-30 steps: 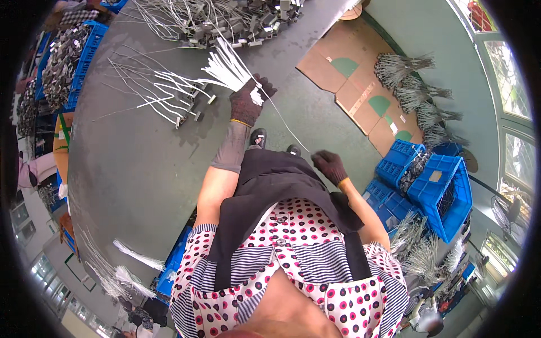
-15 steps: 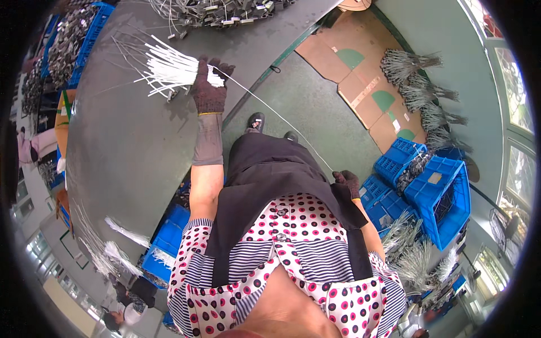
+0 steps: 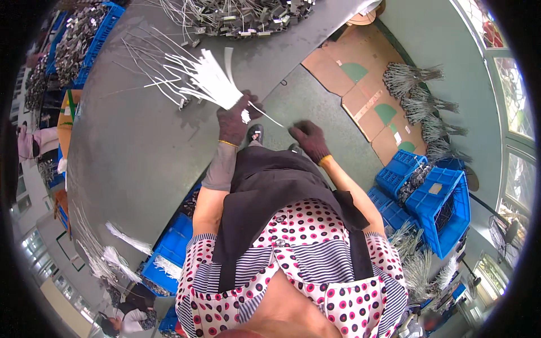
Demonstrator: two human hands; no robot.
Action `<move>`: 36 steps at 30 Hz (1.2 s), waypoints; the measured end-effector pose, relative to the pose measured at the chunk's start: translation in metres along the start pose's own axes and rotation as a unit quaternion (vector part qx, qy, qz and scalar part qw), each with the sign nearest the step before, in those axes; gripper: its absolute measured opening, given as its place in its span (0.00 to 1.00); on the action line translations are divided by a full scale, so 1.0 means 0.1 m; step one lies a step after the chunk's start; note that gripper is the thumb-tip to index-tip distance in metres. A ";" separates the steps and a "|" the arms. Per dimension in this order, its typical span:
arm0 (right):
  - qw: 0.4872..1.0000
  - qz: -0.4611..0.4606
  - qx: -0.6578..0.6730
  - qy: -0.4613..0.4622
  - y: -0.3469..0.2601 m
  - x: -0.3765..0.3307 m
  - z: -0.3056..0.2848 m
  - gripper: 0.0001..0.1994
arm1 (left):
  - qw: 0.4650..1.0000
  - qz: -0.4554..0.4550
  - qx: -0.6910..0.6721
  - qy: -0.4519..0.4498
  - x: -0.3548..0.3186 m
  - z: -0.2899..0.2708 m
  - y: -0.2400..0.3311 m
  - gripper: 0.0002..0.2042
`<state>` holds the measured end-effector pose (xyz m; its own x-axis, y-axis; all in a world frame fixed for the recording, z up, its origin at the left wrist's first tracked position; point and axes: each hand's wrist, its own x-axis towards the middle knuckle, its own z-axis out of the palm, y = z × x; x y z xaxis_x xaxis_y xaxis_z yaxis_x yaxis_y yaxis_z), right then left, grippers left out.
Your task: Picking up bundles of white wires from a bin and sorting them on a table.
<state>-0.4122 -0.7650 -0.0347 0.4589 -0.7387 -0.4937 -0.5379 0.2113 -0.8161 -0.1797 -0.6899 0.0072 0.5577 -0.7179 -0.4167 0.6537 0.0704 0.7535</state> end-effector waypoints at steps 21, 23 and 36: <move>0.853 -0.122 -0.455 0.225 -2.65 1.98 0.93 0.18 | 0.798 0.063 0.533 0.272 0.83 -1.00 0.99 0.21; 0.822 -0.164 -0.496 0.227 -2.53 2.11 0.96 0.13 | 0.810 0.131 0.494 0.289 0.80 -1.10 0.98 0.17; 0.991 -0.116 0.072 -0.011 -1.10 0.21 0.05 0.11 | 0.991 -0.072 -0.074 -0.081 0.84 -0.07 0.07 0.11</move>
<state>-0.3400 -0.8004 0.0438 0.5748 -0.7638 -0.2938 -0.3112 0.1281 -0.9417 -0.1249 -0.7456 -0.0261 0.3706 -0.8290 -0.4187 0.7957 0.0509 0.6035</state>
